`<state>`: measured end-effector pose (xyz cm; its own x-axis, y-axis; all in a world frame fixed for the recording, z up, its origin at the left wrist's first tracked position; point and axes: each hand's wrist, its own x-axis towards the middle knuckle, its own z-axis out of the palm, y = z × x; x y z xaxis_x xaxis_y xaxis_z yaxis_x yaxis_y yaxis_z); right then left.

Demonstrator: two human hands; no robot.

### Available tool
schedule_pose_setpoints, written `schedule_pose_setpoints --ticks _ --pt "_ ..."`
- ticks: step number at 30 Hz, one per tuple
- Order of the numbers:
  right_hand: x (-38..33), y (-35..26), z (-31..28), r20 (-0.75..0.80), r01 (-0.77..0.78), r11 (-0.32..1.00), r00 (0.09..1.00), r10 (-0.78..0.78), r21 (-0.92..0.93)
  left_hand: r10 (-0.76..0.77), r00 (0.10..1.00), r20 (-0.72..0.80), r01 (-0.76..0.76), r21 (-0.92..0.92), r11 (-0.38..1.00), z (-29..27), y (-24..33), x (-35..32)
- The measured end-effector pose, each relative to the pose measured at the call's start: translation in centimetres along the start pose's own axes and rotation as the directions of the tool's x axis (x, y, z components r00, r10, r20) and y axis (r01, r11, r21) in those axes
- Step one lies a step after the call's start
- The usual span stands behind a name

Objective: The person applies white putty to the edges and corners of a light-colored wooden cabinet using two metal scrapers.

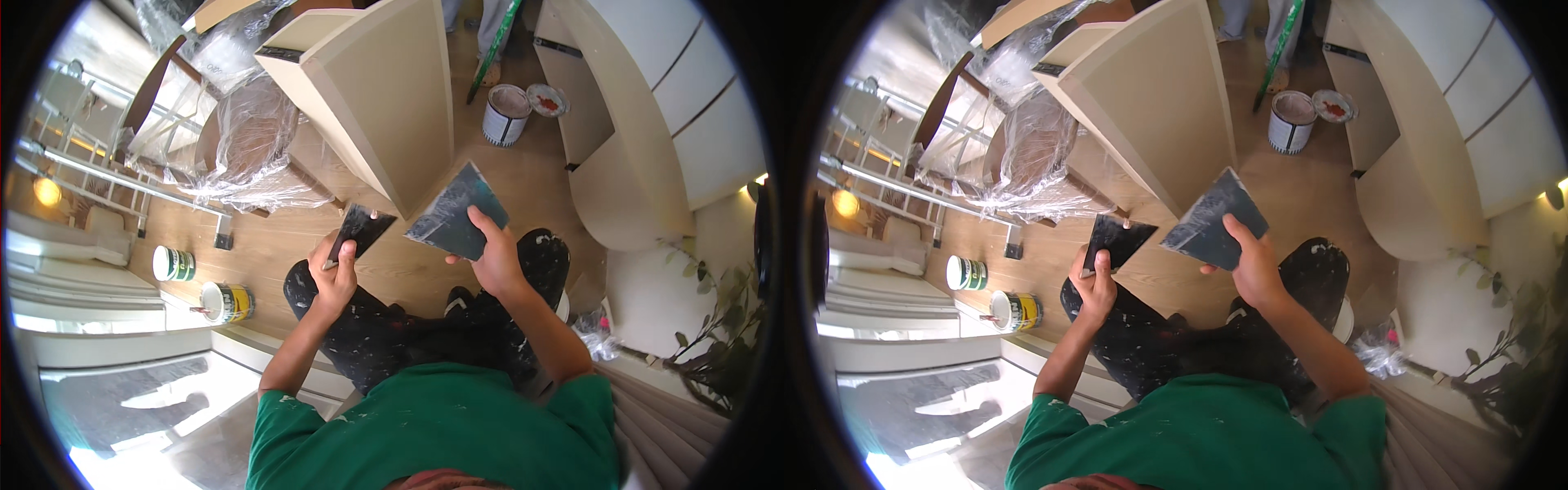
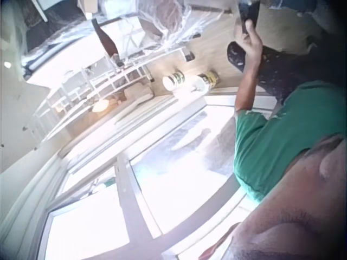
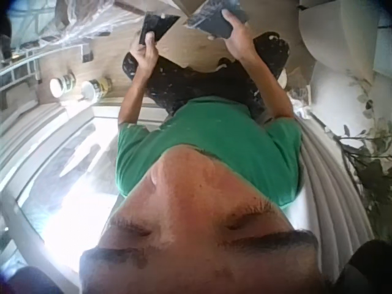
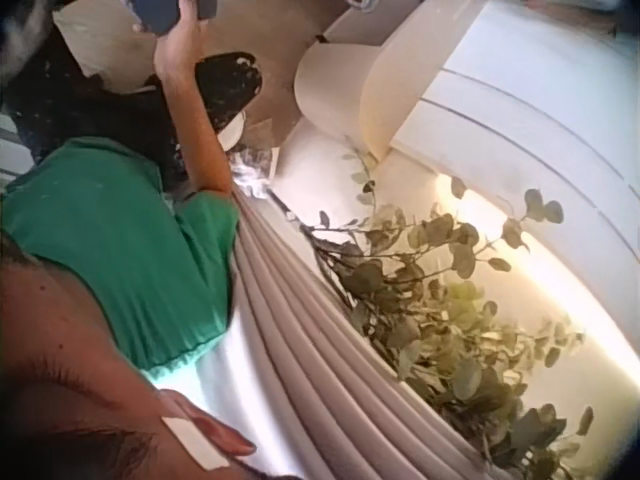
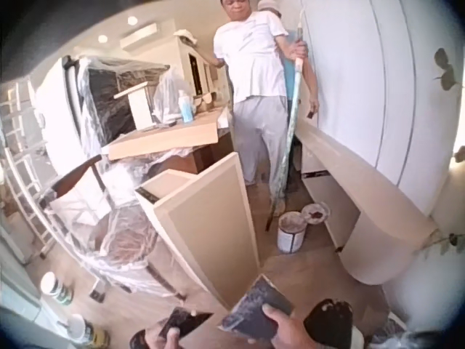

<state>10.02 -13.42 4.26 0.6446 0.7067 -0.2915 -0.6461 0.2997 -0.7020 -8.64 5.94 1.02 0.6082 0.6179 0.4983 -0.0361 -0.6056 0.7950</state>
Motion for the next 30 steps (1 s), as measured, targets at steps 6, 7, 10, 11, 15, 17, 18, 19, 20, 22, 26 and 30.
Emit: schedule_pose_setpoints --ticks 6,7,10,11,15,17,18,19,20,22,26,30 --pt "1.7 0.9 1.3 0.093 -0.259 0.961 0.964 0.250 0.099 0.547 0.820 0.167 -0.556 0.004 0.831 0.0 -0.3 2.7" --pt "2.0 1.1 1.5 0.103 -0.277 0.955 0.958 0.267 0.107 0.563 0.801 0.204 -0.575 -0.001 0.818 -0.1 -0.6 3.0" --pt "3.1 1.6 1.1 0.101 -0.299 0.941 0.953 0.286 0.155 0.591 0.748 0.302 -0.621 0.005 0.784 -0.2 -1.7 3.6" --pt "3.6 2.0 0.8 0.094 -0.313 0.934 0.949 0.301 0.170 0.593 0.732 0.334 -0.635 0.019 0.773 -0.2 -2.0 4.1" --pt "6.1 4.0 -1.4 0.098 -0.345 0.917 0.938 0.331 0.200 0.555 0.711 0.431 -0.637 0.060 0.769 -0.3 -4.5 4.5" --pt "8.1 5.5 -3.4 0.124 -0.386 0.899 0.922 0.367 0.207 0.485 0.746 0.456 -0.584 0.098 0.806 -0.3 -6.5 4.0" --pt "9.2 6.4 -4.4 0.133 -0.392 0.893 0.919 0.371 0.221 0.441 0.770 0.461 -0.547 0.121 0.828 -0.2 -7.9 3.6" --pt "10.2 7.1 -5.3 0.140 -0.398 0.887 0.917 0.375 0.235 0.396 0.792 0.465 -0.508 0.142 0.850 0.1 -8.5 3.4" --pt "11.0 7.7 -6.1 0.147 -0.405 0.880 0.914 0.379 0.248 0.238 0.851 0.468 -0.360 0.189 0.914 0.2 -8.8 3.2" --pt "12.1 8.3 -6.3 0.075 -0.328 0.930 0.945 0.320 0.168 0.058 0.937 0.343 -0.148 0.240 0.959 -0.1 -9.0 3.6" --pt "14.2 10.7 -5.8 -0.009 -0.206 0.978 0.978 0.206 0.018 -0.134 0.979 -0.157 0.162 0.181 0.970 -2.4 -12.4 4.2" --pt "17.3 14.0 -7.1 -0.056 -0.242 0.967 0.970 0.238 -0.085 -0.273 0.821 -0.501 0.315 -0.003 0.949 -3.6 -11.9 5.2"
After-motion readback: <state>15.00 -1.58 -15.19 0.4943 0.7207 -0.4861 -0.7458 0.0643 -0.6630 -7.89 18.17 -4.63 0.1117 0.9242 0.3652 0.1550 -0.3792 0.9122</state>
